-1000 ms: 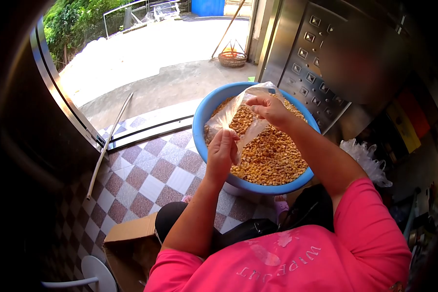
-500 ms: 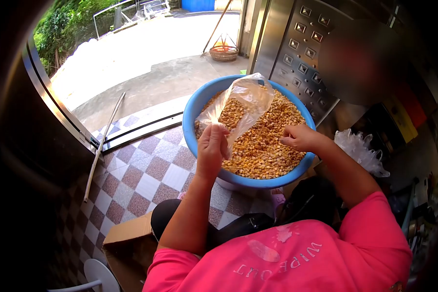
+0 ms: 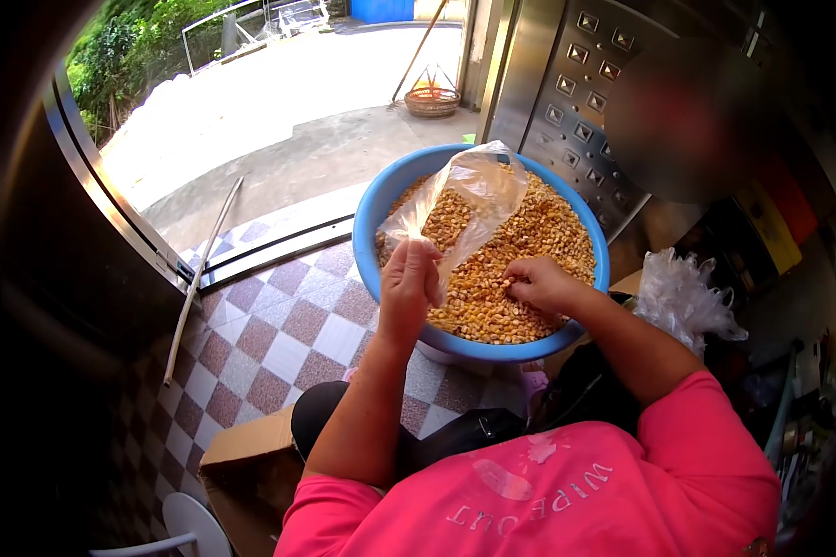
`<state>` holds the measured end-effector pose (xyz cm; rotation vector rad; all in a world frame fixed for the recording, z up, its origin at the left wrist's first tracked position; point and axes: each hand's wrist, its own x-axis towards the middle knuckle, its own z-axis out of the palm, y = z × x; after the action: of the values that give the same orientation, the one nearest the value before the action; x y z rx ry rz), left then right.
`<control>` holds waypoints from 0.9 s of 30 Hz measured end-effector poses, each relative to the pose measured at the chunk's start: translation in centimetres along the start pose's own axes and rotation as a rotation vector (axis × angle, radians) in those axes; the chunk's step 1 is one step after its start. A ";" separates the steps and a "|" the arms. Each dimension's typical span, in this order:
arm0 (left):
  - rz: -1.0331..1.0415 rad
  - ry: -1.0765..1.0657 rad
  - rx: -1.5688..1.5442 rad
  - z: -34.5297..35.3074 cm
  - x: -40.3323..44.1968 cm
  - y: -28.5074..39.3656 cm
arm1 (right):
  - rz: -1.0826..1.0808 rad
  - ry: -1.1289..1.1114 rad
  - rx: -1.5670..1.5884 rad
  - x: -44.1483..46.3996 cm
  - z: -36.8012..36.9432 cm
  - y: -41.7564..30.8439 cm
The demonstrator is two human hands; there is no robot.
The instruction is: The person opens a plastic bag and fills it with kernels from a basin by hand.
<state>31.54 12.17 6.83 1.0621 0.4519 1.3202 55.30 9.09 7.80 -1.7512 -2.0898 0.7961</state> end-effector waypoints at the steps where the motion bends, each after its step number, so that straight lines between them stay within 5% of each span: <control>1: 0.002 0.003 -0.001 0.0 0.0 0.0 | 0.034 -0.012 0.075 0.1 -0.1 0.1; 5: 0.007 -0.001 0.007 0.1 0.0 0.1 | 0.383 -0.155 0.688 0.3 -2.1 -0.7; 13: 0.008 -0.008 0.018 0.0 0.0 -0.1 | 0.340 -0.332 1.352 4.3 -5.4 -3.1; 20: -0.011 -0.005 0.010 0.0 -0.1 0.2 | 0.320 0.022 1.246 9.4 -4.2 -7.6; 27: -0.007 -0.008 -0.005 0.0 -0.1 0.2 | 0.216 0.106 1.116 11.5 -4.1 -7.4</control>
<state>31.41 12.03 6.99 1.0610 0.4455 1.3098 49.19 20.35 14.12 -1.2867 -0.9764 1.4846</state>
